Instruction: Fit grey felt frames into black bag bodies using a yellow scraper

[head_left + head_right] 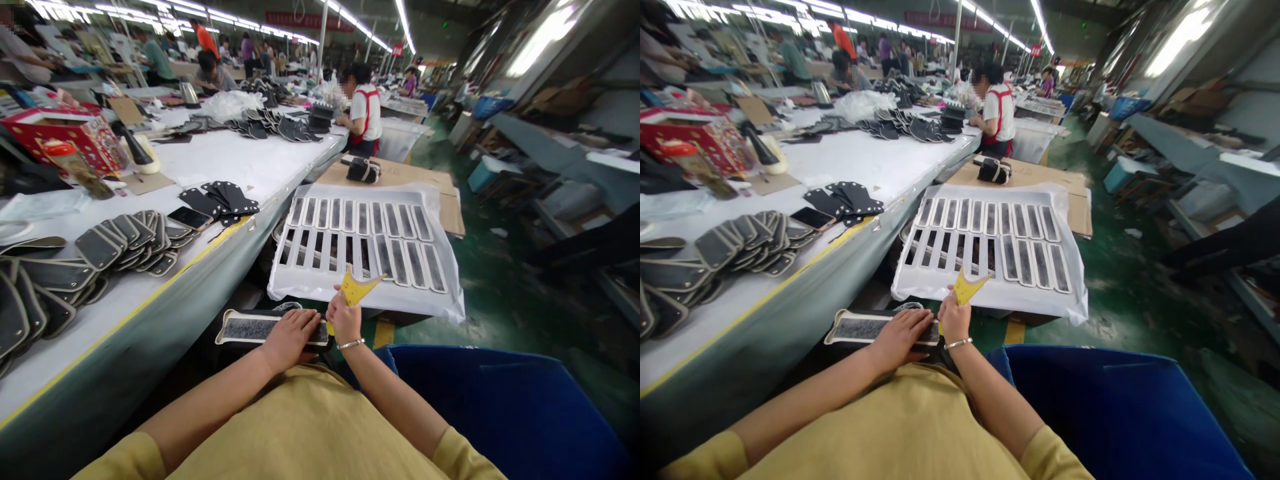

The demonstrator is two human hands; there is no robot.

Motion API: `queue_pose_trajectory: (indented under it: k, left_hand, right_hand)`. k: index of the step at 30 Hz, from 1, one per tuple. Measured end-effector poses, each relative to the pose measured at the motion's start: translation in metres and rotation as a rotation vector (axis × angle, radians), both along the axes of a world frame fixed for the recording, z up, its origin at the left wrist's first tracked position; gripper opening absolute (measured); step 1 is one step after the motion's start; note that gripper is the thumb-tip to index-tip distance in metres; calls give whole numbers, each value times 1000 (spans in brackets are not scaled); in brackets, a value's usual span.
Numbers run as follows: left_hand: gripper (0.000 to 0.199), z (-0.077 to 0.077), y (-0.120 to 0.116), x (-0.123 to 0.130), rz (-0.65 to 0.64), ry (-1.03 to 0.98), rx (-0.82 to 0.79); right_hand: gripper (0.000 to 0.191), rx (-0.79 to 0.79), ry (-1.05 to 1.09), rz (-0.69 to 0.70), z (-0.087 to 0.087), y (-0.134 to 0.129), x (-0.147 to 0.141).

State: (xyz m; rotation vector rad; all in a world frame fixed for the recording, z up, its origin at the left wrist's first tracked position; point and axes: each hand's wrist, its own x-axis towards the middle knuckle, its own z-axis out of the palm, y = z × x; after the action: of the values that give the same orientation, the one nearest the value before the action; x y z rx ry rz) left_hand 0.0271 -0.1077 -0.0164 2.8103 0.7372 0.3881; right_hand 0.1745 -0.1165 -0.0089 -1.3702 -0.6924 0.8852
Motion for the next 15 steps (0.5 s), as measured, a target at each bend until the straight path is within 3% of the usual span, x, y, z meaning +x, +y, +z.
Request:
queue_pose_trajectory:
  k: [5, 9, 12, 15]
  left_hand:
    - [79, -8, -1, -1, 22, -74, -13]
    - [79, -10, 2, -3, 7, -86, -24]
    - [74, -8, 4, -3, 7, -83, -46]
    - [72, -5, 3, 0, 8, -70, -64]
  right_hand:
    - [37, 208, 192, -60, 14, -31, -12]
    - [37, 188, 164, -59, 8, -41, -26]
    - [38, 110, 9, -41, -2, -38, -30]
    - [38, 30, -297, -14, -6, -34, -31]
